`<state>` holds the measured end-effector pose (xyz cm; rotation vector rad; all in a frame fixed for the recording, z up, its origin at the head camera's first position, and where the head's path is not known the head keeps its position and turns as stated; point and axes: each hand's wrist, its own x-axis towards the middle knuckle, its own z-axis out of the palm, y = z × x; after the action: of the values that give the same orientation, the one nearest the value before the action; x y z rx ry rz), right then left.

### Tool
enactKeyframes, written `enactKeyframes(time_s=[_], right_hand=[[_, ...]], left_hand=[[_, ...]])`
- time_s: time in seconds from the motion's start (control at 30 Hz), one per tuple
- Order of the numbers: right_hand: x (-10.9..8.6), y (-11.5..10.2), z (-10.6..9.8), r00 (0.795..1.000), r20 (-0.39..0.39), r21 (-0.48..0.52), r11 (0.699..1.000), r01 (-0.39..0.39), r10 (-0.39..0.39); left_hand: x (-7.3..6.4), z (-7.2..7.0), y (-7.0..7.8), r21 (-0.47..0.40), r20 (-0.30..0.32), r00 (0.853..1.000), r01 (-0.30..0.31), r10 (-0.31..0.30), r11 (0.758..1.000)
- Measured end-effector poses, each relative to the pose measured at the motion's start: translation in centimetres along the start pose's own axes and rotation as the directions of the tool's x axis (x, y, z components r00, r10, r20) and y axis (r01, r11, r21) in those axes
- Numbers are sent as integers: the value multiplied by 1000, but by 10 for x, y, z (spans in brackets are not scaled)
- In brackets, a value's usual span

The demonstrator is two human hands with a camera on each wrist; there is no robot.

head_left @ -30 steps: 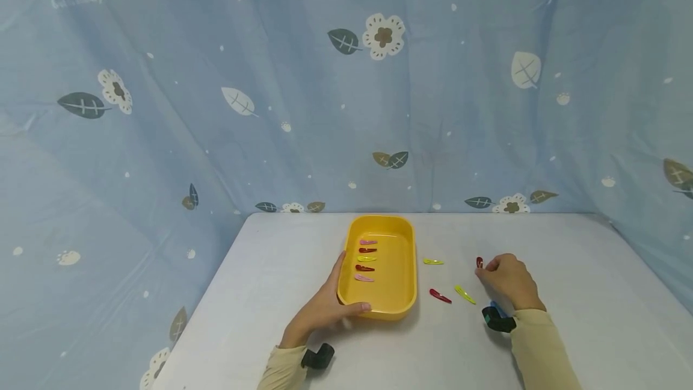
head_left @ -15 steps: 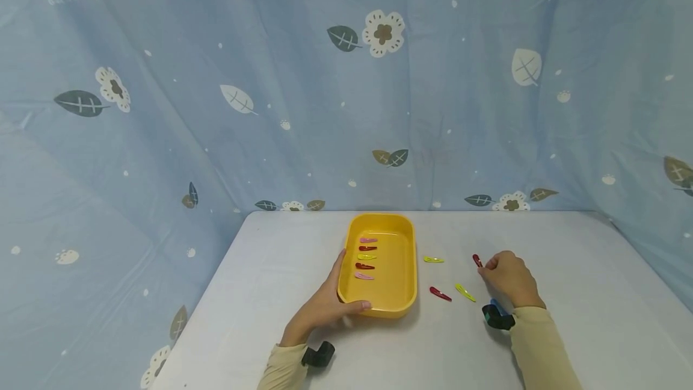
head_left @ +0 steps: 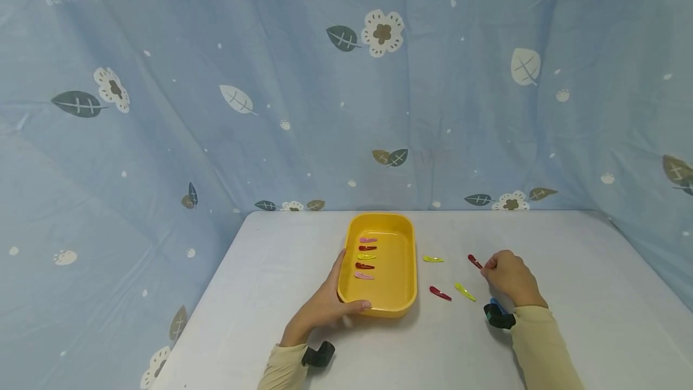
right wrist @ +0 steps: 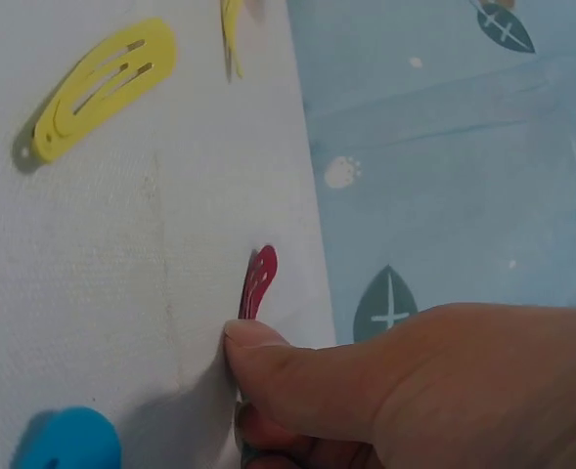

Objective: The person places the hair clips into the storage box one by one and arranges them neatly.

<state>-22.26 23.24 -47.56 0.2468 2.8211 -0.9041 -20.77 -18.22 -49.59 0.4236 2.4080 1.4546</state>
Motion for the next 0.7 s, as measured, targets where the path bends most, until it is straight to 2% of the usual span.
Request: enactKeyframes(time_s=[0.5,0.7], right_hand=[[4,2,2,1000,6,-40,999,19,-19],[2,0,1,999,15,-27,999,29,-29]], left_hand=[[0,0,0,6,-3,1000,4,-4,1000],[0,0,-1,-2,-1,1000,-6,6,1000]])
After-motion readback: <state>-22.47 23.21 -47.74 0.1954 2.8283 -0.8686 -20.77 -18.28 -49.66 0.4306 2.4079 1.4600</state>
